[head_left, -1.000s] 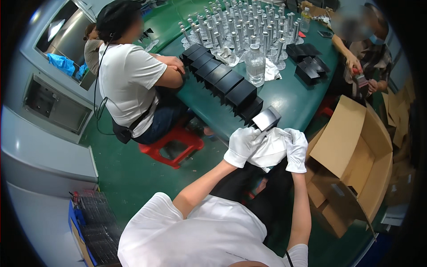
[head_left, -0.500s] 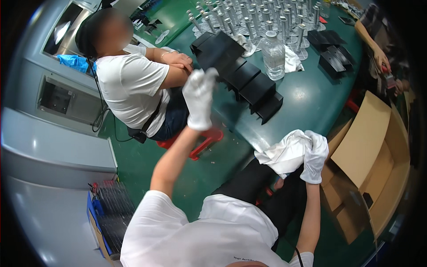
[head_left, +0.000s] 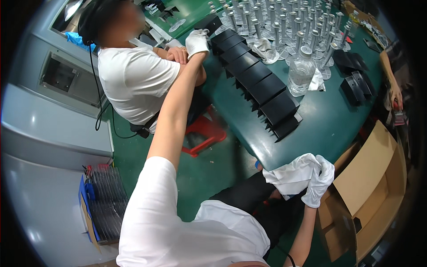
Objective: The person wipes the surfaces of small black rectangular electronic components using a white cloth. They handle the items one at a time, picking them up from a table, cleaning them, and placing them into a cardboard box. The person also folds the cloth during the process.
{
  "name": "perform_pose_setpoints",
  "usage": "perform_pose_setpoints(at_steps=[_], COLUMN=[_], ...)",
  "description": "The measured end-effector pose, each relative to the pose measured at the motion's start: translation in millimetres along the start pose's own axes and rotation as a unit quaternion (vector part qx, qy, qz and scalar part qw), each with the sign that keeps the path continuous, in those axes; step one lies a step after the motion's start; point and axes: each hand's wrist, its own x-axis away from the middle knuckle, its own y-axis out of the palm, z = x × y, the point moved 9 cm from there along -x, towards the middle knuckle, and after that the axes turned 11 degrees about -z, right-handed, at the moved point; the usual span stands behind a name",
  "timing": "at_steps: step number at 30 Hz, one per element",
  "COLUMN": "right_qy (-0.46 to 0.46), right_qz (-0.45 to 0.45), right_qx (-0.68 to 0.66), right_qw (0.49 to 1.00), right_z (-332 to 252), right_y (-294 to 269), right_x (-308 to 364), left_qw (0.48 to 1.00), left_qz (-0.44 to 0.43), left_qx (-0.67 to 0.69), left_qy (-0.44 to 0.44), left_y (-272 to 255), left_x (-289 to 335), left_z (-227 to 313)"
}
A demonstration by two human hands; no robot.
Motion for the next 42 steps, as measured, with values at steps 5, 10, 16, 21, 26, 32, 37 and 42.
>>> perform_pose_setpoints(at_steps=[5, 10, 16, 21, 26, 32, 37, 42], right_qy=[-0.003, -0.003, -0.002, 0.006, 0.044, 0.074, 0.133, 0.079], right_qz=[-0.007, -0.009, -0.003, -0.042, -0.127, -0.225, -0.247, -0.148], right_qx=[-0.015, -0.005, -0.002, 0.022, -0.051, -0.067, -0.197, -0.11], right_qw=[1.0, 1.0, 1.0, 0.999, 0.99, 0.969, 0.939, 0.98], right_z=[0.2, -0.1, -0.8, -11.8, -10.9, -11.5, -1.0, 16.0], right_y=[3.5, 4.9, 5.4, -4.4, -5.2, -8.8, -13.9, -43.6], right_x=[-0.1, 0.3, 4.3, -8.5, -29.0, -34.4, -45.8, -81.0], left_qw=[0.986, 0.981, 0.981, 0.997, 0.967, 0.928, 0.93, 0.973], left_qz=[-0.081, -0.135, 0.026, -0.069, -0.253, -0.309, -0.351, -0.206], left_qx=[0.073, -0.11, -0.189, 0.041, 0.005, -0.165, -0.104, -0.073], left_qy=[-0.125, -0.086, -0.028, 0.012, 0.033, 0.125, 0.029, 0.08], left_y=[0.7, -5.2, -24.6, 2.7, 45.2, 108.7, 119.1, 78.4], left_x=[8.9, 26.0, 114.3, 238.5, 396.9, 465.5, 476.8, 432.3], left_z=[-59.9, -45.8, 61.2, 157.8, 202.0, 258.8, 231.1, 250.4])
